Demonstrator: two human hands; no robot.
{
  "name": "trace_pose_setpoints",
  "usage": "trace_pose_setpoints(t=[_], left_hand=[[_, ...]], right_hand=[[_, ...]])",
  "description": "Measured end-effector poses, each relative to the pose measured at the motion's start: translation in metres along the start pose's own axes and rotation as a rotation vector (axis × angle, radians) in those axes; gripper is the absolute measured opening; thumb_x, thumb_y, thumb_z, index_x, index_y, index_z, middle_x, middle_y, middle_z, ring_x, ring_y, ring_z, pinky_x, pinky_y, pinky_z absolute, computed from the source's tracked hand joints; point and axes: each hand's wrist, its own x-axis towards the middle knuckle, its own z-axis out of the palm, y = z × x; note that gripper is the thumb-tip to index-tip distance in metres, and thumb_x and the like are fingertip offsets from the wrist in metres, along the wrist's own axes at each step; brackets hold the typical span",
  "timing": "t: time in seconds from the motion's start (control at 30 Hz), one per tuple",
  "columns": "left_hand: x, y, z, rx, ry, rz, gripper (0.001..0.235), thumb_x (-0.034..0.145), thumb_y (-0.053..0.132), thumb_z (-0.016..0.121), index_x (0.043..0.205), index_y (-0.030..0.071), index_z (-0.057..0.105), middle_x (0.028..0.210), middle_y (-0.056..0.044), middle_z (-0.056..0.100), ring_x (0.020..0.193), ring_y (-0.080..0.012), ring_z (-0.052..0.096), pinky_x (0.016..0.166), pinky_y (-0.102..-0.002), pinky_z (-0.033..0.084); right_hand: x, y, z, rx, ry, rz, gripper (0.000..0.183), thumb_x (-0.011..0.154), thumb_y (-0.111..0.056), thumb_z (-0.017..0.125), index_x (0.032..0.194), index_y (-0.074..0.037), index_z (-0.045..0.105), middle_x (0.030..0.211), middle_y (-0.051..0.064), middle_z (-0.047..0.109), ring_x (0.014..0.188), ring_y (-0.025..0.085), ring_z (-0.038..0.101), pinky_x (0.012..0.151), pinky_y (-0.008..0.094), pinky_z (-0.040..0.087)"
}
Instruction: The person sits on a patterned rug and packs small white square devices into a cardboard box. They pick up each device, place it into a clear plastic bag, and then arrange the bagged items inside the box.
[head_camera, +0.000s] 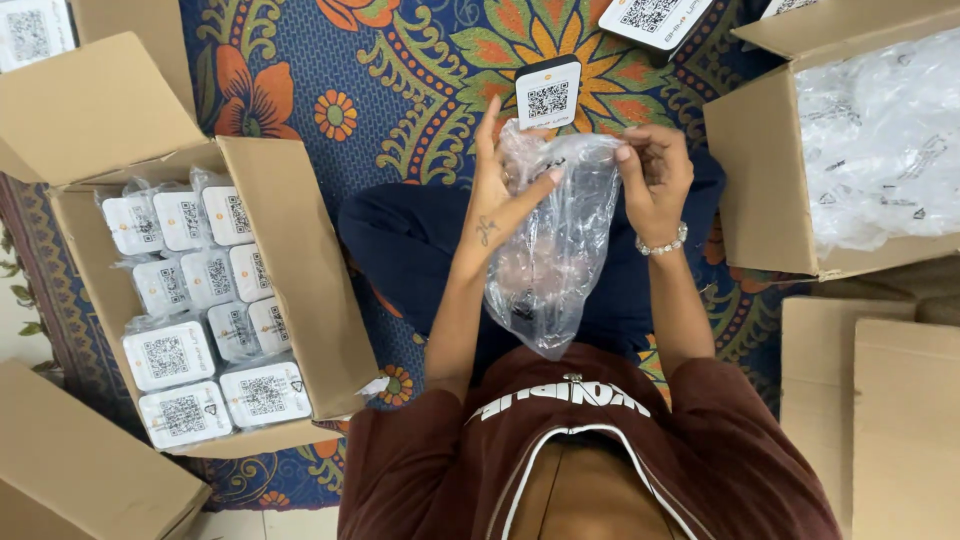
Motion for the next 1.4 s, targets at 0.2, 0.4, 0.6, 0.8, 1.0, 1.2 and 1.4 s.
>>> trace_pose_setpoints(t=[0.2,0.4,0.6,0.8,1.0,1.2,1.4], left_hand=[[0.001,-0.017,-0.006,-0.07,-0.003,-0.035,0.081,0.09,-0.016,0.067,0.159,0.004,0.03,0.138,-0.015,0.06,0.124,-0.0205,0.062,0.107,-0.034,0.051],[-0.001,-0.025,0.001,-0.044,0.083,0.068,0.072,0.09,-0.018,0.068,0.152,0.002,0.039,0.138,-0.015,0.06,0.123,-0.0189,0.063,0.106,-0.033,0.052],[-0.004,-0.025,0.01,-0.042,0.101,0.077,0.068,0.092,-0.014,0.069,0.151,0.002,0.039,0.136,-0.014,0.062,0.121,-0.0185,0.064,0.104,-0.032,0.053],[-0.006,-0.026,0.002,-0.003,0.133,0.084,0.069,0.09,-0.016,0.068,0.151,0.003,0.041,0.127,-0.012,0.067,0.115,-0.0166,0.066,0.101,-0.03,0.054],[-0.01,-0.024,-0.019,0.18,0.276,0.172,0.063,0.088,-0.017,0.069,0.145,0.001,0.053,0.117,-0.012,0.069,0.106,-0.0149,0.068,0.099,-0.029,0.054],[-0.014,0.004,-0.008,0.137,0.13,0.246,0.058,0.082,-0.009,0.078,0.134,-0.002,0.056,0.122,-0.009,0.067,0.114,-0.0151,0.064,0.103,-0.029,0.05],[-0.017,-0.027,-0.025,0.088,0.098,0.304,0.038,0.093,0.008,0.074,0.127,-0.002,0.06,0.118,-0.006,0.063,0.111,-0.0122,0.059,0.101,-0.026,0.046]], right_hand=[[0.006,-0.019,0.005,0.353,-0.017,0.09,0.016,0.105,0.004,0.062,0.114,-0.003,0.05,0.106,0.004,0.067,0.097,0.009,0.064,0.089,0.023,0.053],[0.007,-0.042,0.018,-0.098,-0.101,-0.098,0.014,0.102,0.009,0.067,0.113,0.001,0.07,0.125,0.014,0.065,0.11,0.022,0.066,0.092,0.028,0.053],[0.01,-0.048,0.03,-0.124,-0.068,-0.124,0.024,0.089,-0.003,0.082,0.108,0.001,0.068,0.132,0.015,0.06,0.123,0.025,0.059,0.103,0.036,0.049],[0.01,-0.033,0.021,-0.19,-0.007,-0.142,0.016,0.09,0.001,0.08,0.101,0.001,0.07,0.128,0.014,0.066,0.124,0.025,0.06,0.107,0.037,0.049],[0.011,-0.012,-0.015,0.244,-0.095,0.043,0.006,0.094,0.002,0.071,0.096,0.002,0.065,0.128,0.012,0.059,0.122,0.02,0.056,0.108,0.032,0.045],[0.011,-0.008,-0.017,0.368,-0.061,0.066,0.008,0.098,-0.002,0.065,0.097,0.0,0.058,0.112,0.011,0.065,0.106,0.017,0.061,0.099,0.031,0.048],[0.018,-0.003,-0.012,0.554,0.039,0.208,0.002,0.098,-0.001,0.056,0.099,-0.002,0.057,0.109,0.013,0.065,0.088,0.015,0.059,0.086,0.03,0.05]])
